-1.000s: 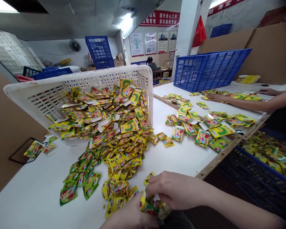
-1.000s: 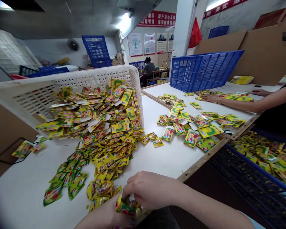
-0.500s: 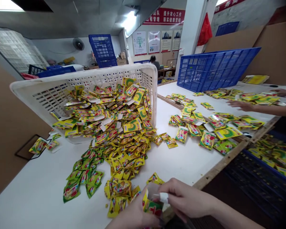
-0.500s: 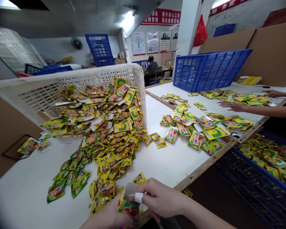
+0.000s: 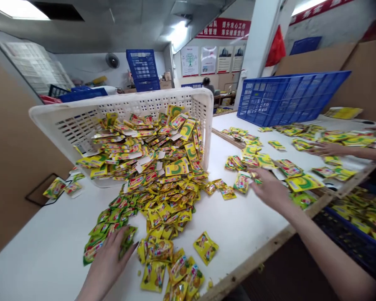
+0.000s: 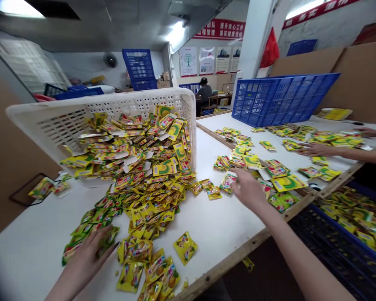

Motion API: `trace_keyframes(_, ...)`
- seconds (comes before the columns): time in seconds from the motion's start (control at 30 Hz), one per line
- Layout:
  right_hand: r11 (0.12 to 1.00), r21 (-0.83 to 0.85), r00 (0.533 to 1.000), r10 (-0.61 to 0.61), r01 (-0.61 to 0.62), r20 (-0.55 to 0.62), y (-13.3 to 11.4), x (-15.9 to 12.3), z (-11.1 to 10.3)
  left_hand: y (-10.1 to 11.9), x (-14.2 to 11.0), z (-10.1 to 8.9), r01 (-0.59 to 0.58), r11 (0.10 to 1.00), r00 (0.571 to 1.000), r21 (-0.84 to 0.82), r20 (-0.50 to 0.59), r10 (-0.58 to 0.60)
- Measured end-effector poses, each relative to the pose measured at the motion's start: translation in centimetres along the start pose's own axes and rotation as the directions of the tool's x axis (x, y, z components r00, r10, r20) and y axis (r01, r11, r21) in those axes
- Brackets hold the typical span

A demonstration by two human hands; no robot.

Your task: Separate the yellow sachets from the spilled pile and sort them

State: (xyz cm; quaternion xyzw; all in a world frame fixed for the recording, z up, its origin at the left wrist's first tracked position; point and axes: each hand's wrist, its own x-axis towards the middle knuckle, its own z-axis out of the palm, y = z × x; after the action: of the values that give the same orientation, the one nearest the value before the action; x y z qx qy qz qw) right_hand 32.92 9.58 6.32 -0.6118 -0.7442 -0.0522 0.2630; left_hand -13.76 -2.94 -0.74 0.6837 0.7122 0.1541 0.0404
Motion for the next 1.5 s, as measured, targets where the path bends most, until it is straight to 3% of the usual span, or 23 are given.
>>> trace_keyframes(0.07,0.992,0.047,0.981,-0.121,0.115,0.149,-0.9,-0.4,2.6,-1.3,0.0,1.0,-0.008,0.994,1.000,0.113,0.022,0.005)
trace_keyframes(0.13,0.984,0.073,0.954,-0.178,0.166,0.242,-2.0,-1.2,5.4,-1.1,0.0,1.4,0.000,0.988,1.000,0.155,0.024,-0.004)
trace_keyframes(0.27,0.987,0.102,0.949,-0.151,0.127,0.277,-3.1,-2.6,8.7,-0.3,0.2,0.3,0.103,0.994,0.993,0.034,0.047,-0.105)
trace_keyframes(0.37,0.978,0.179,0.952,-0.149,0.103,0.267,-4.0,-3.5,8.2,0.0,0.2,-0.6,0.190,0.958,0.982,-0.215,0.050,-0.183)
trace_keyframes(0.47,0.944,0.326,0.952,-0.151,0.058,0.267,-6.9,-4.6,6.3,1.7,0.3,-0.7,0.208,0.826,0.962,-0.524,-0.043,-0.270)
trace_keyframes(0.5,0.899,0.439,0.941,-0.159,0.013,0.298,-8.4,-4.8,5.6,2.7,0.5,-0.6,0.200,0.752,0.960,-0.628,-0.027,-0.278)
trace_keyframes(0.57,0.721,0.680,0.894,-0.210,-0.131,0.396,-11.5,-5.2,4.5,4.5,1.0,-0.3,0.202,0.620,0.970,-0.758,0.067,-0.233)
trace_keyframes(0.6,0.629,0.751,0.867,-0.244,-0.200,0.435,-12.9,-5.3,4.1,5.3,1.3,-0.2,0.195,0.607,0.976,-0.770,0.093,-0.195)
trace_keyframes(0.67,0.530,0.802,0.829,-0.290,-0.277,0.479,-14.9,-5.2,3.8,6.0,1.5,-0.3,0.136,0.706,0.989,-0.695,0.051,-0.141)
trace_keyframes(0.73,0.524,0.795,0.814,-0.288,-0.306,0.504,-15.3,-5.3,4.0,5.8,0.9,-0.9,0.073,0.827,0.995,-0.558,-0.016,-0.098)
trace_keyframes(0.83,0.536,0.778,0.821,-0.245,-0.327,0.515,-13.6,-6.0,4.8,5.0,-1.9,-2.2,0.041,0.919,0.999,-0.392,0.012,-0.039)
trace_keyframes(0.9,0.541,0.781,0.856,-0.196,-0.312,0.478,-12.0,-6.7,5.3,4.8,-4.4,-2.6,-0.066,0.956,0.995,-0.287,0.059,0.086)
trace_keyframes(0.97,0.516,0.796,0.887,-0.137,-0.316,0.441,-10.8,-7.4,5.9,4.7,-6.5,-2.2,-0.260,0.948,0.953,-0.182,0.110,0.282)
trace_keyframes(1.03,0.446,0.817,0.896,-0.069,-0.366,0.439,-10.4,-8.0,6.5,4.2,-7.8,-1.1,-0.445,0.890,0.876,-0.103,0.158,0.456)
trace_keyframes(1.1,0.349,0.831,0.883,-0.019,-0.433,0.468,-10.7,-8.5,6.8,3.3,-8.2,0.5,-0.540,0.841,0.826,-0.042,0.168,0.538)
trace_keyframes(1.13,0.305,0.834,0.874,-0.012,-0.459,0.486,-11.2,-8.7,6.8,2.7,-8.1,1.3,-0.553,0.833,0.821,-0.022,0.154,0.549)
trace_keyframes(1.2,0.251,0.832,0.850,-0.055,-0.495,0.523,-12.4,-9.2,6.4,2.1,-7.8,2.3,-0.524,0.851,0.845,-0.049,0.097,0.526)
trace_keyframes(1.23,0.244,0.827,0.836,-0.094,-0.507,0.540,-13.3,-9.4,6.1,2.2,-7.7,2.5,-0.468,0.877,0.878,-0.106,0.054,0.475)
trace_keyframes(1.33,0.257,0.811,0.779,-0.238,-0.526,0.580,-16.2,-10.2,4.7,3.9,-7.8,1.8,-0.164,0.885,0.983,-0.435,0.002,0.184)
trace_keyframes(1.4,0.292,0.840,0.775,-0.331,-0.458,0.538,-18.2,-10.5,3.9,5.9,-8.1,0.9,0.033,0.745,0.995,-0.666,0.089,0.035)
trace_keyframes(1.5,0.412,0.902,0.834,-0.446,-0.129,0.324,-20.7,-10.6,3.0,8.2,-8.4,0.4,0.179,0.464,0.979,-0.867,0.204,0.003)
